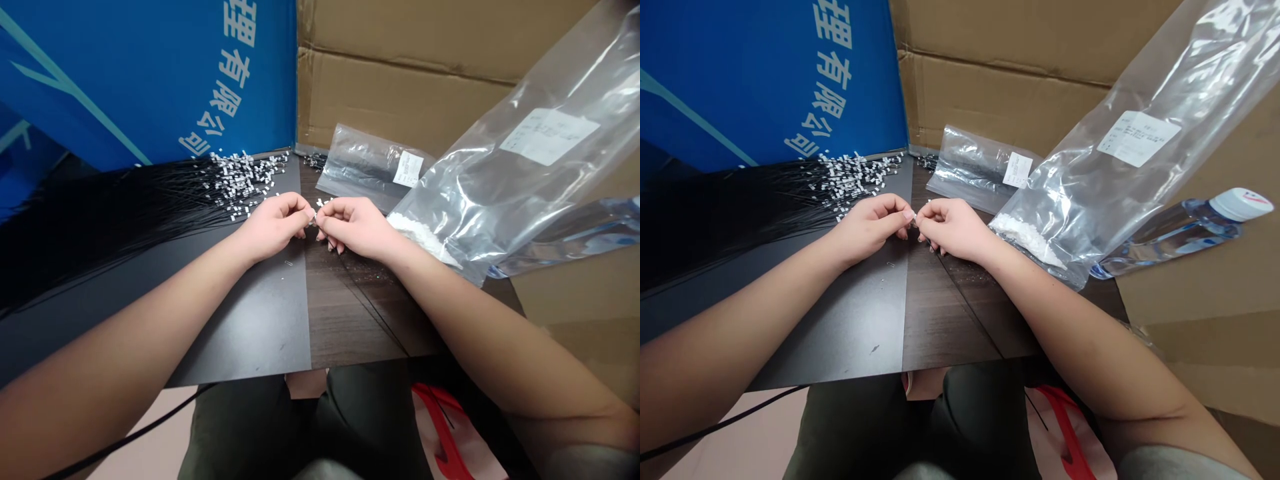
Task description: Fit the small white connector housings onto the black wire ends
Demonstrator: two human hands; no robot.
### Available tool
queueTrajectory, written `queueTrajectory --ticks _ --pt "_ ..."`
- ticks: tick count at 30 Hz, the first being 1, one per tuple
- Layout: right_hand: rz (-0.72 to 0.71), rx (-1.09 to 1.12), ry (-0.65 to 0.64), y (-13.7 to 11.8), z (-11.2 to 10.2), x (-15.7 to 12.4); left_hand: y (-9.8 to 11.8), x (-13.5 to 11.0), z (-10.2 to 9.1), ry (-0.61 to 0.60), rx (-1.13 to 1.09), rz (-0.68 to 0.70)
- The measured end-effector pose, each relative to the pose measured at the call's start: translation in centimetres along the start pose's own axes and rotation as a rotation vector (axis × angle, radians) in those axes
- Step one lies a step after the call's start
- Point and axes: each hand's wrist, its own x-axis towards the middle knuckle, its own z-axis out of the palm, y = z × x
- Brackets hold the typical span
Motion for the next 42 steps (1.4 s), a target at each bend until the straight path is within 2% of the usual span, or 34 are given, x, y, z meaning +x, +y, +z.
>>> queueTrajectory --ticks 15,30,42 --pt "-0.038 -0.111 0.018 0.33 -0.03 -0.09 -0.15 0.05 -0.16 0.001 0.019 0.001" --pt "-0.053 -0.107 0.007 0.60 -0.20 -0.07 -0.30 0.11 -0.07 -0.003 0.021 0.003" --pt "-0.163 -0.315 0.049 0.65 -0.32 -0.21 -0.40 0.13 -0.20 -0.002 0.027 0.001"
